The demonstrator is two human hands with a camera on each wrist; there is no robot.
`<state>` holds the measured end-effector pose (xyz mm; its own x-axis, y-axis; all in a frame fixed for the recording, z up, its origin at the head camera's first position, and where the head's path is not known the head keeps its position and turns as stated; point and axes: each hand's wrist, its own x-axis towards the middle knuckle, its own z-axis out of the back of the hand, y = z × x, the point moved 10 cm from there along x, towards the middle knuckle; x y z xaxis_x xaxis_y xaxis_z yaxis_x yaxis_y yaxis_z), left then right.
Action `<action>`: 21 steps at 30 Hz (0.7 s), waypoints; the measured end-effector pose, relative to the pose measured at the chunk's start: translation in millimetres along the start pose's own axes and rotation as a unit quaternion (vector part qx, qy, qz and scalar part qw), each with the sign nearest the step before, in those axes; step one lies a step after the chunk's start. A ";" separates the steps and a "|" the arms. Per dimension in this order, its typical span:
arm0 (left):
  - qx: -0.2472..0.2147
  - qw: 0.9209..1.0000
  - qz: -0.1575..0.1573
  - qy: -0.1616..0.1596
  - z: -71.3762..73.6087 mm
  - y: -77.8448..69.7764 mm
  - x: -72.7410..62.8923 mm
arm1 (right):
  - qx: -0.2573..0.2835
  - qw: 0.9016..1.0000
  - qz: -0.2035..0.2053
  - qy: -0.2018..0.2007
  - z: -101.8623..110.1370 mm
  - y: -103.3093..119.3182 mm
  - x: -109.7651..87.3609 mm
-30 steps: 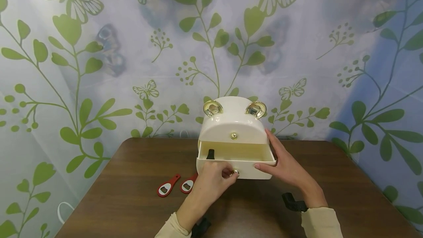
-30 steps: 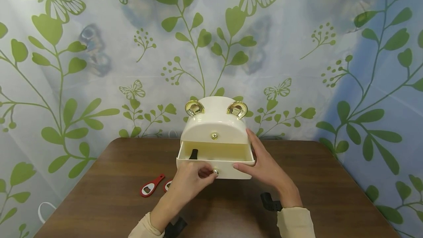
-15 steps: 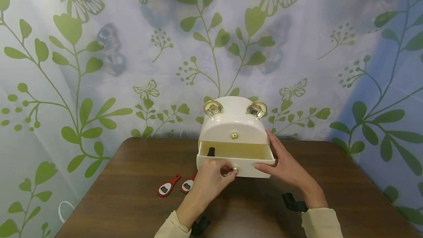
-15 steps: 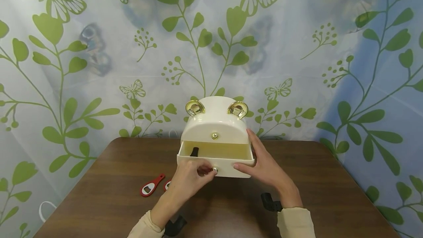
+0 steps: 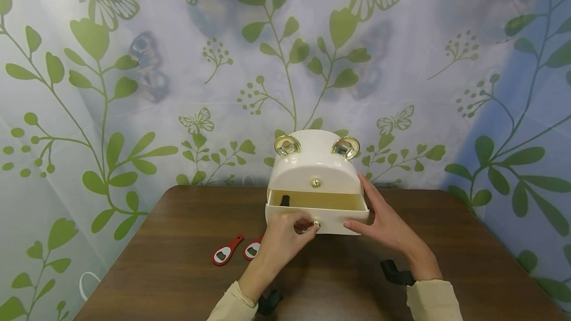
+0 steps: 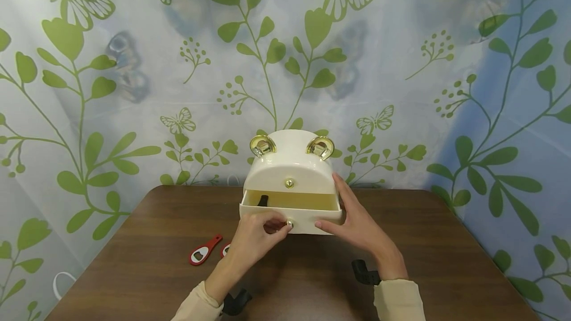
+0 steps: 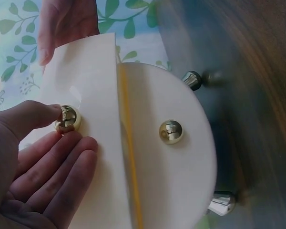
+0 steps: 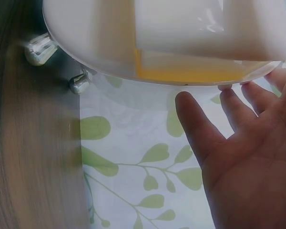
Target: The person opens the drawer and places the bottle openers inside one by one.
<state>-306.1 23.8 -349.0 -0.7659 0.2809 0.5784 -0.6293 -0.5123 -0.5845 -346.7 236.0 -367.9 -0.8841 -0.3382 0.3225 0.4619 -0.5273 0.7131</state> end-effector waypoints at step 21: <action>-0.057 0.998 0.016 -0.022 -6.1 21.1 6.2 | -0.007 1.000 0.006 -0.004 -1.1 2.9 0.2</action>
<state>-325.0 19.7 -361.3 -0.7811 0.2292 0.5807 -0.6172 -0.4236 -0.6630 -345.5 233.5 -366.5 -0.8792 -0.3378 0.3360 0.4730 -0.5349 0.7001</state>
